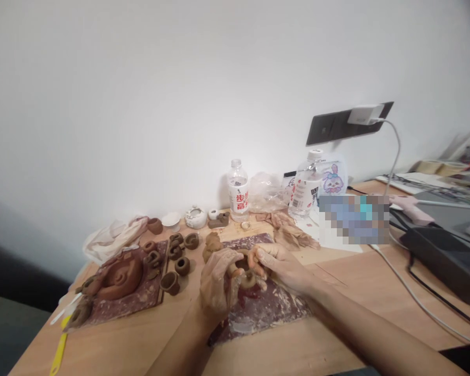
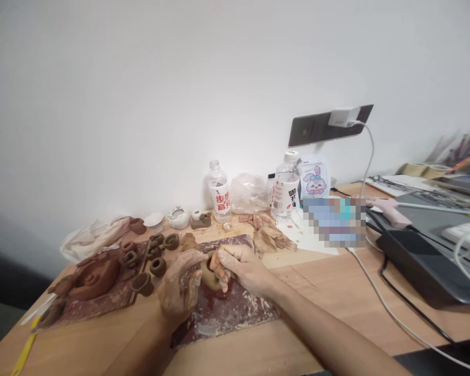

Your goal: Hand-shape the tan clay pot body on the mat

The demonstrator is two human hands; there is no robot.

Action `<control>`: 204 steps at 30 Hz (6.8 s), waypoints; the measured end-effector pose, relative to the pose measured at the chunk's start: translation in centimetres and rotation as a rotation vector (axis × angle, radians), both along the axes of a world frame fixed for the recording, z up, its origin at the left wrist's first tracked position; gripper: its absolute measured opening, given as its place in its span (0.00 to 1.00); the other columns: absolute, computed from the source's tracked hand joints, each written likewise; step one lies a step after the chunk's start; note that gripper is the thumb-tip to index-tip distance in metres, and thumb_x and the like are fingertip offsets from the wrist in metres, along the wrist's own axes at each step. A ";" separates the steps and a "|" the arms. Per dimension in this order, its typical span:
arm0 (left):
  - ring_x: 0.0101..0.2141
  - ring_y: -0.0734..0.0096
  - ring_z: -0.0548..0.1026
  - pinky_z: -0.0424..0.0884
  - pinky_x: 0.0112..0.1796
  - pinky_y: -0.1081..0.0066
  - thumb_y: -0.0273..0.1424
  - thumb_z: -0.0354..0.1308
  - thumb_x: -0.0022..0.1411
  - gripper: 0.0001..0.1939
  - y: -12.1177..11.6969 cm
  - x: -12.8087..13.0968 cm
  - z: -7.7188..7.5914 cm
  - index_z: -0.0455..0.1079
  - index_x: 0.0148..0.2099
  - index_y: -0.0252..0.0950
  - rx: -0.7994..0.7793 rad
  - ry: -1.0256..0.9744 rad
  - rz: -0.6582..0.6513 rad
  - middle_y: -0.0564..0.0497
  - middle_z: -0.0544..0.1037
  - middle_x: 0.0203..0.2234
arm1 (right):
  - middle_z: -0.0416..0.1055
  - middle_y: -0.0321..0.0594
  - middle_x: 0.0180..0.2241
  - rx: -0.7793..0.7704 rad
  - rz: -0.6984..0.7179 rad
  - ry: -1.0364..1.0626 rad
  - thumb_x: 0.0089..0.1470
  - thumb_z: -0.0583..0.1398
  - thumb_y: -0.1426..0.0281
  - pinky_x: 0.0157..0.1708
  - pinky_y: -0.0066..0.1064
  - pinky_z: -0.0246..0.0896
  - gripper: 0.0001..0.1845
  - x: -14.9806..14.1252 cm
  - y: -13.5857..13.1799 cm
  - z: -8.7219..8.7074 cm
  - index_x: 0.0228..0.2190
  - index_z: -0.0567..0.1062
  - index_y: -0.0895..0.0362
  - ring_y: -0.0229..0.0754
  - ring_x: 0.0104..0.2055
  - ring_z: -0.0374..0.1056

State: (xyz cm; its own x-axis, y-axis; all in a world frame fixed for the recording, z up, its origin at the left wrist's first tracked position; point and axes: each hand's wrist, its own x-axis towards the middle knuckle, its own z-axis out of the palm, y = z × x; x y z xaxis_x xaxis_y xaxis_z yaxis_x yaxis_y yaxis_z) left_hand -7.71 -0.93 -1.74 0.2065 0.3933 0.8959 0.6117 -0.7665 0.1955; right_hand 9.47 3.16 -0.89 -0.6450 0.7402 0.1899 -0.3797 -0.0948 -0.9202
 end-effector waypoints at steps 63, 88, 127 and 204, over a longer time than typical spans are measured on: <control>0.41 0.65 0.78 0.78 0.40 0.63 0.24 0.56 0.63 0.09 -1.0 0.7 1.7 0.70 0.46 0.36 -0.051 -0.023 0.015 0.46 0.78 0.38 | 0.76 0.41 0.19 0.031 -0.053 -0.074 0.45 0.68 0.57 0.18 0.23 0.65 0.20 0.0 -0.1 -0.3 0.33 0.81 0.62 0.36 0.19 0.71; 0.42 0.64 0.78 0.78 0.42 0.62 0.26 0.55 0.64 0.11 -0.9 0.5 1.2 0.69 0.49 0.37 -0.035 0.010 0.046 0.46 0.80 0.38 | 0.76 0.41 0.19 -0.002 -0.061 -0.129 0.46 0.67 0.55 0.17 0.21 0.64 0.20 -0.1 -0.3 0.3 0.25 0.76 0.62 0.33 0.17 0.70; 0.35 0.68 0.79 0.75 0.44 0.64 0.22 0.57 0.59 0.08 -1.0 0.7 1.9 0.73 0.38 0.39 -0.075 -0.040 0.123 0.51 0.82 0.32 | 0.75 0.42 0.17 -0.092 -0.057 -0.137 0.43 0.68 0.53 0.15 0.22 0.62 0.23 -0.3 -0.3 0.3 0.25 0.76 0.63 0.36 0.16 0.70; 0.43 0.65 0.79 0.72 0.50 0.59 0.22 0.57 0.60 0.22 -0.4 0.5 0.0 0.61 0.55 0.40 -0.086 -0.104 -0.017 0.49 0.82 0.39 | 0.74 0.40 0.16 -0.135 -0.110 -0.139 0.39 0.70 0.54 0.14 0.22 0.62 0.24 -0.7 -0.5 0.5 0.23 0.70 0.61 0.38 0.15 0.70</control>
State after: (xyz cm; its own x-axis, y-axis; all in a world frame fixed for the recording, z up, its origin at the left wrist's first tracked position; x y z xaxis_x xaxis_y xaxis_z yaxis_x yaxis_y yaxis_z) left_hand -7.17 -1.31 -1.78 0.1219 0.4667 0.8760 0.5720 -0.7543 0.3223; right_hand 8.81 2.70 -0.35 -0.5721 0.8202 -0.0008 -0.2646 -0.1855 -0.9463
